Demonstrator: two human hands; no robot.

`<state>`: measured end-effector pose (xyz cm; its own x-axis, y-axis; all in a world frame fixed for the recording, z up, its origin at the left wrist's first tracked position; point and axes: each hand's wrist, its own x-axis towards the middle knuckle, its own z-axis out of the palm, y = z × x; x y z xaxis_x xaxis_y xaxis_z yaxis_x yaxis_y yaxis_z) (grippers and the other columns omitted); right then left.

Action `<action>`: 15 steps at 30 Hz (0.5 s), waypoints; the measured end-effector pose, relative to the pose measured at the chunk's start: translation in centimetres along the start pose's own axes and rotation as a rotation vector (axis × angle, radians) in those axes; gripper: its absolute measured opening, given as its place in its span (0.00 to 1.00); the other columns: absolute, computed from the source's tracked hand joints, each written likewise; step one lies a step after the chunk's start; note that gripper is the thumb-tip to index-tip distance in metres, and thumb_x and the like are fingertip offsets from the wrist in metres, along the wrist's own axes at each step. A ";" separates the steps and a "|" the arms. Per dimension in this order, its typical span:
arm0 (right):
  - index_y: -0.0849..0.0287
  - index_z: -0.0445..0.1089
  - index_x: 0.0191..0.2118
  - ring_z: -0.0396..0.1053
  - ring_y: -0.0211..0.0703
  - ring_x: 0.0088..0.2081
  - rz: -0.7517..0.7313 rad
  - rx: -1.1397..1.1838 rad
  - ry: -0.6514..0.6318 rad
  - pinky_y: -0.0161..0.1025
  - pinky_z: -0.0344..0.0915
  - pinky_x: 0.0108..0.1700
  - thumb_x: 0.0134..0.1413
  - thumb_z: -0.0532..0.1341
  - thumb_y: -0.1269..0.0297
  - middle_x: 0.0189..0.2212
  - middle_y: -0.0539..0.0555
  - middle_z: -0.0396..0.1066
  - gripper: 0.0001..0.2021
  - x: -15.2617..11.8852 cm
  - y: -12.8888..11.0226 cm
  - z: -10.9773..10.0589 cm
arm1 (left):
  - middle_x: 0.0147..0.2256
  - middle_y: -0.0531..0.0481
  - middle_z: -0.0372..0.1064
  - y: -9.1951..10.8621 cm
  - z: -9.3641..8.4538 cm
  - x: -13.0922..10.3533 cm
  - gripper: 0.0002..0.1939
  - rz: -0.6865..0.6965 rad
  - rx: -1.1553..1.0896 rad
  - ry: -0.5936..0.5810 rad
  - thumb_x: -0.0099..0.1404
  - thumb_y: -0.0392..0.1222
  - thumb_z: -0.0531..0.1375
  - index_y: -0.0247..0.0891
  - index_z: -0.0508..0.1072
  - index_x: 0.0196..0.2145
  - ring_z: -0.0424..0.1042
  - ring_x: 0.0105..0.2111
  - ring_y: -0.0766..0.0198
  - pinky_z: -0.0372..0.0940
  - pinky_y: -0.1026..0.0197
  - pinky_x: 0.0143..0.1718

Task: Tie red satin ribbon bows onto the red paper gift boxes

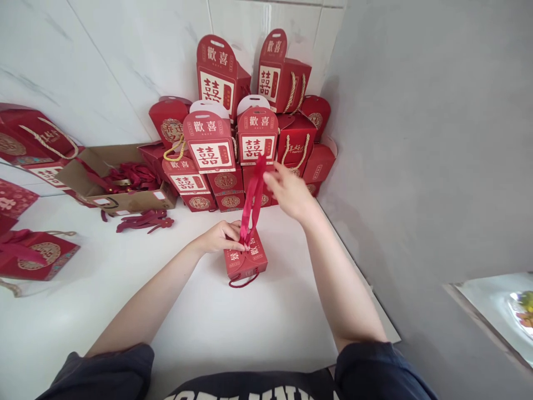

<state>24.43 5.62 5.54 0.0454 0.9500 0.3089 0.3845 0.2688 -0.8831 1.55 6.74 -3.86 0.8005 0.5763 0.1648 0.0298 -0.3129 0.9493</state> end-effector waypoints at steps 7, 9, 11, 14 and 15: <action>0.50 0.78 0.38 0.71 0.49 0.43 0.191 -0.228 -0.421 0.49 0.63 0.51 0.62 0.54 0.49 0.41 0.56 0.74 0.18 -7.2 4.6 0.4 | 0.28 0.43 0.76 0.0 -0.1 0.0 0.08 -0.056 -0.034 -0.027 0.53 0.46 0.70 0.38 0.81 0.24 0.67 0.47 0.56 0.61 0.54 0.51; 0.50 0.78 0.42 0.70 0.48 0.45 0.196 -0.122 -0.369 0.48 0.64 0.50 0.60 0.56 0.50 0.41 0.55 0.72 0.16 -8.3 5.2 1.1 | 0.27 0.44 0.76 -0.1 -0.2 0.0 0.08 -0.051 -0.035 -0.022 0.53 0.46 0.70 0.38 0.81 0.25 0.67 0.47 0.56 0.60 0.55 0.52; 0.49 0.78 0.42 0.68 0.49 0.50 0.174 -0.017 -0.339 0.47 0.63 0.53 0.58 0.59 0.51 0.45 0.56 0.70 0.14 -9.1 5.7 1.8 | 0.27 0.44 0.76 -0.2 -0.2 0.0 0.08 -0.046 -0.027 -0.024 0.53 0.45 0.70 0.38 0.82 0.25 0.67 0.47 0.57 0.60 0.55 0.53; 0.48 0.78 0.42 0.59 0.50 0.60 0.097 0.078 -0.363 0.49 0.55 0.62 0.58 0.60 0.53 0.55 0.55 0.65 0.12 -9.9 6.3 2.7 | 0.28 0.44 0.77 -0.3 -0.3 0.0 0.07 -0.045 -0.019 -0.036 0.54 0.45 0.70 0.38 0.82 0.27 0.68 0.46 0.57 0.59 0.55 0.54; 0.47 0.78 0.44 0.56 0.50 0.63 0.066 0.076 -0.346 0.50 0.52 0.64 0.59 0.60 0.54 0.59 0.54 0.62 0.12 -10.2 6.4 3.0 | 0.28 0.43 0.77 -0.3 -0.3 0.0 0.07 -0.045 -0.023 -0.034 0.54 0.44 0.70 0.38 0.82 0.28 0.68 0.47 0.57 0.60 0.55 0.54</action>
<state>23.65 -1.86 -4.33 -0.2517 0.9599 0.1239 0.3212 0.2036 -0.9249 1.36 7.02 -4.12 0.8186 0.5630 0.1133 0.0522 -0.2695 0.9616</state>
